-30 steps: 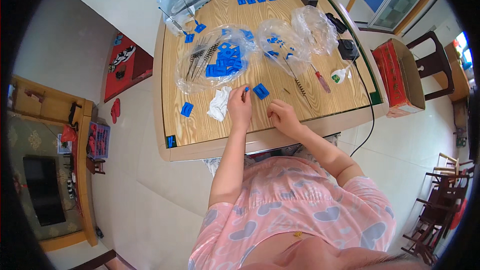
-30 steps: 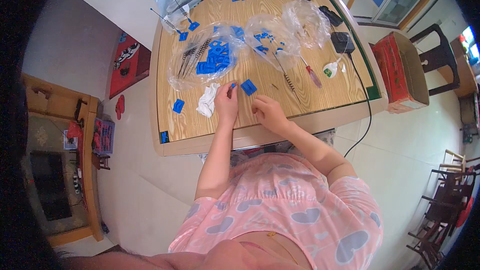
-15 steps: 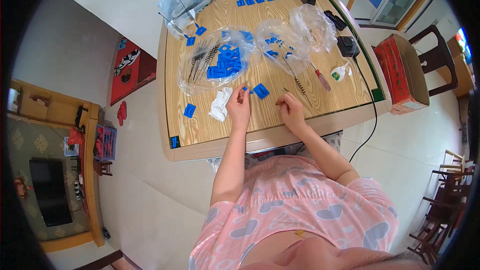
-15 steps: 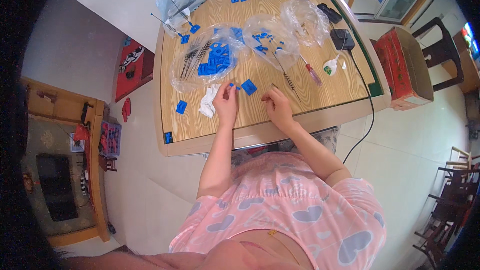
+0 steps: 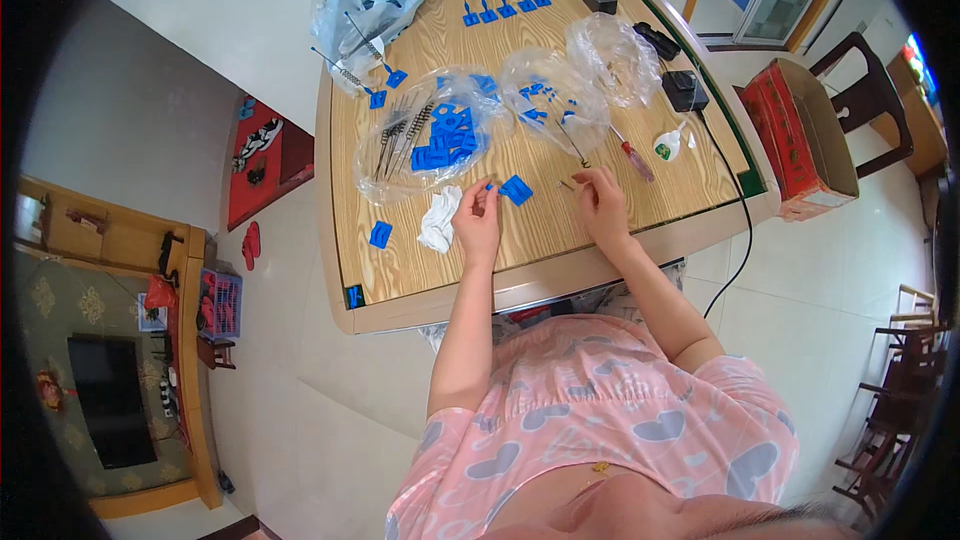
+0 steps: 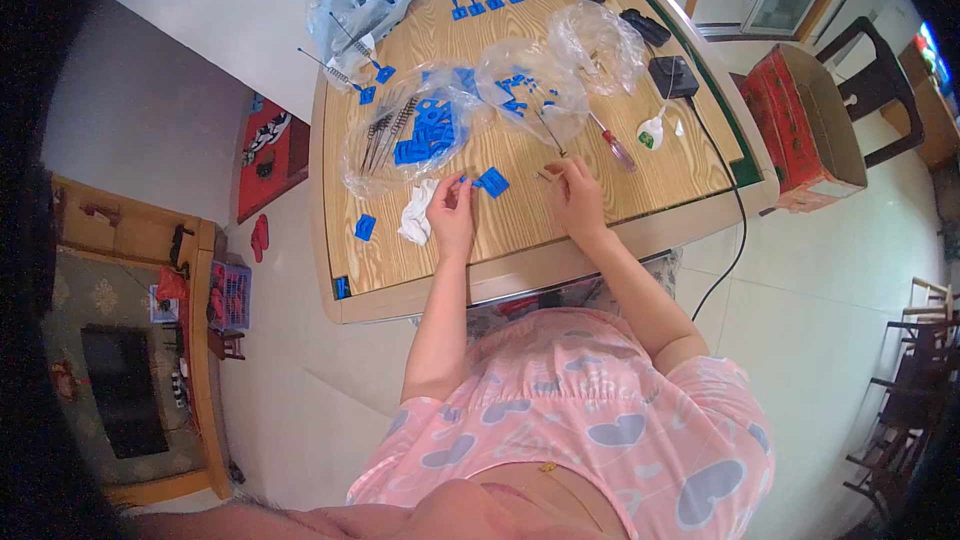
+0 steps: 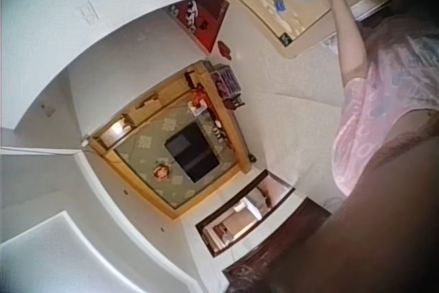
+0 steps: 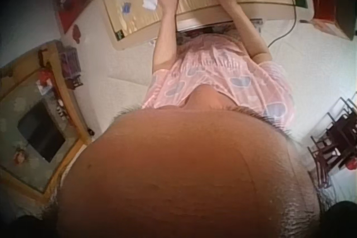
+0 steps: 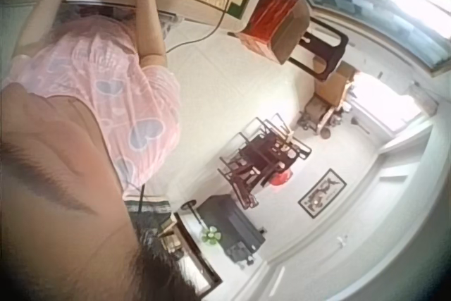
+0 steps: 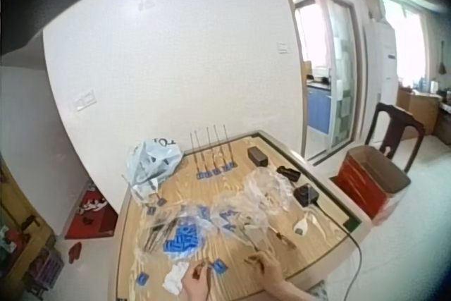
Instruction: The person assembles components by fitting plastic pieces together, applying glue from a bottle, and inserting wire springs into the plastic parts by hand.
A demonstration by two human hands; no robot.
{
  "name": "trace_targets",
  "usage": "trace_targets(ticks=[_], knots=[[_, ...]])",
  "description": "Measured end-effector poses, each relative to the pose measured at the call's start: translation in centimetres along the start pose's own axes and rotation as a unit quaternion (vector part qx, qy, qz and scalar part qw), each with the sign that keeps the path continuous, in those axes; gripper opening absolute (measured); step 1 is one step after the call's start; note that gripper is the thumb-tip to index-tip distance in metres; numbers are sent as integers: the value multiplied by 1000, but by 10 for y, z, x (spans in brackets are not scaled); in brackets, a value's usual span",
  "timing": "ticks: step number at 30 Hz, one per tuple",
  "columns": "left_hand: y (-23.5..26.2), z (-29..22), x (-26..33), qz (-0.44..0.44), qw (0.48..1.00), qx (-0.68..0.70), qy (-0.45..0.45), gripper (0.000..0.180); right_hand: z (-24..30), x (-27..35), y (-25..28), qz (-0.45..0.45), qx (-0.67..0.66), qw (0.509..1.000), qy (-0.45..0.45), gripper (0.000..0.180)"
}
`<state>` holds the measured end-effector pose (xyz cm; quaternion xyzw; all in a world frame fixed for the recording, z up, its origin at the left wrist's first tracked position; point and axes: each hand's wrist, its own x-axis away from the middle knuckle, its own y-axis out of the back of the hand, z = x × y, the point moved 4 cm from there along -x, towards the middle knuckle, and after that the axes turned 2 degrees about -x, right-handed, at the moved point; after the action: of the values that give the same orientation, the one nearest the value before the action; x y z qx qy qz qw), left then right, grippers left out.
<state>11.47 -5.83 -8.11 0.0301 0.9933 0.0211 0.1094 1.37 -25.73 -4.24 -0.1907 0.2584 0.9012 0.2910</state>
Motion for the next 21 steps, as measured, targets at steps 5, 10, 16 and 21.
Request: trace_targets(ticks=[5, 10, 16, 21], knots=[[-12, -12, 2, -29, 998, -55, -17, 19, -4, -19, -9, 139, 137, 979, -56, 18], [-18, -19, 3, -17, 995, -93, -23, 20, -12, -16, -17, 191, 174, 962, -84, 24], [-20, -22, 5, -17, 993, -112, -30, 20, 2, -16, -29, 127, 3, 990, -68, 18], [-22, -21, 5, -17, 991, -132, -29, 20, 5, -9, -62, 125, 13, 990, -66, 10]])
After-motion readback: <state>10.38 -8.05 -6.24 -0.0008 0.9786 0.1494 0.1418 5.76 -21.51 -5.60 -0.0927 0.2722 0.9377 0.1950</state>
